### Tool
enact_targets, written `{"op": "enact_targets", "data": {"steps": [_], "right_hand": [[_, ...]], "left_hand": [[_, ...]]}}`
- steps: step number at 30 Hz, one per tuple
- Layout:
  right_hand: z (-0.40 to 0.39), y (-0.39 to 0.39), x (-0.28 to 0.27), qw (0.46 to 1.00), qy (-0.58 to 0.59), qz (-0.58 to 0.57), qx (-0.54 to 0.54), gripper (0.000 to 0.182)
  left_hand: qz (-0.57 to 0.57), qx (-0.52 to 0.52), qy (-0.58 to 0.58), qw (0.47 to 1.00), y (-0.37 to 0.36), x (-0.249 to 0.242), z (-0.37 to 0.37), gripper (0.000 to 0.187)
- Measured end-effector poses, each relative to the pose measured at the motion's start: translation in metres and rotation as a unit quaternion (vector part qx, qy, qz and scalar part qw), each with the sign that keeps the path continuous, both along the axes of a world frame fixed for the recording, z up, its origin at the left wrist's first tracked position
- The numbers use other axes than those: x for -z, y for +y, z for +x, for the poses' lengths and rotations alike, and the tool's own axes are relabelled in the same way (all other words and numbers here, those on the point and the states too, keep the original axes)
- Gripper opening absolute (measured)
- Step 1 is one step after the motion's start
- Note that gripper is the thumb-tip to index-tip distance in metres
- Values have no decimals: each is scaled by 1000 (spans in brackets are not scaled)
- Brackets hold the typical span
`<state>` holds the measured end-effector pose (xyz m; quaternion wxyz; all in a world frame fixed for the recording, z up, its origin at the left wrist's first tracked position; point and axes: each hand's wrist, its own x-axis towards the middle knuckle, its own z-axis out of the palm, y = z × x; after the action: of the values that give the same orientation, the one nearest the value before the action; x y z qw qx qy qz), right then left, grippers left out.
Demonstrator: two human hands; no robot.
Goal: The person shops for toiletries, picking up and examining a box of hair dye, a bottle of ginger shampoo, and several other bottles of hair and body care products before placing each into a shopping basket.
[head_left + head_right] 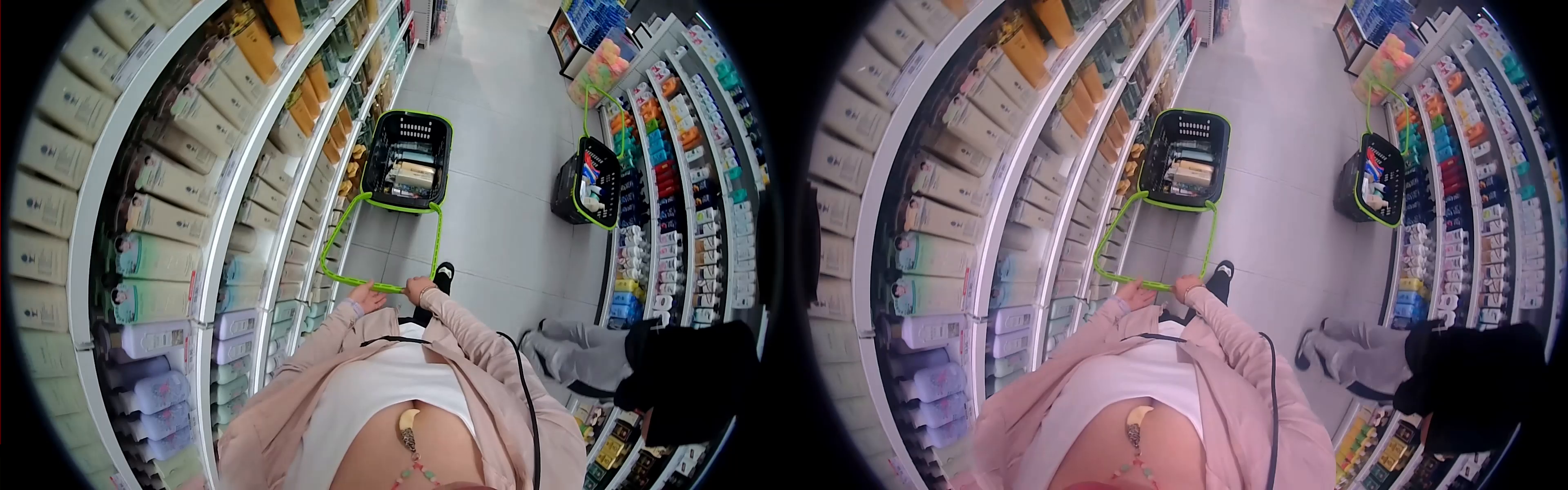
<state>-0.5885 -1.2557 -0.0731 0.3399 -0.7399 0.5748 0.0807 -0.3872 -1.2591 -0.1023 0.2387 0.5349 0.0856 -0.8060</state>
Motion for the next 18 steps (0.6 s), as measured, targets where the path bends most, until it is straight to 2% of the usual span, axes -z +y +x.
{"op": "enact_targets", "data": {"steps": [2, 3, 5, 7, 8, 9, 10, 11, 13, 15, 17, 18], "right_hand": [[-14, -28, 0, 995, -5, 69, -74, 32], [-24, -39, -3, 994, -9, 73, -75, 32], [-46, -63, -12, 972, -183, 138, -53, 31], [-70, -81, -13, 962, -212, 168, -20, 29], [-86, -85, -9, 961, -257, 101, 2, 29], [-99, -90, 1, 952, -302, 36, 21, 29], [-115, -95, 6, 937, -331, 90, 68, 28], [-130, -98, 12, 910, -329, 207, 146, 28], [-160, -102, 30, 958, -237, 126, 101, 27], [-182, -105, 50, 968, -185, 144, 94, 27], [-204, -111, 50, 963, -193, 164, 92, 26], [-211, -115, 49, 942, -239, 196, 133, 26]], "left_hand": [[12, -36, 19, 999, -20, 19, -21, 24], [7, -76, 0, 997, -26, 42, -23, 23], [2, -112, -23, 993, -38, 41, -36, 22], [-43, -234, -238, 942, -61, 17, -67, 19], [-46, -240, -234, 941, -74, 17, -78, 19], [-69, -259, -286, 920, -79, 31, -78, 18], [-88, -277, -341, 894, -79, 33, -79, 18], [-80, -282, -347, 891, -75, 36, -79, 18], [-94, -293, -369, 877, -86, 30, -84, 16], [-78, -304, -381, 870, -102, 36, -88, 17], [-60, -324, -394, 858, -116, 48, -97, 18], [-64, -322, -402, 855, -121, 55, -98, 19]]}}
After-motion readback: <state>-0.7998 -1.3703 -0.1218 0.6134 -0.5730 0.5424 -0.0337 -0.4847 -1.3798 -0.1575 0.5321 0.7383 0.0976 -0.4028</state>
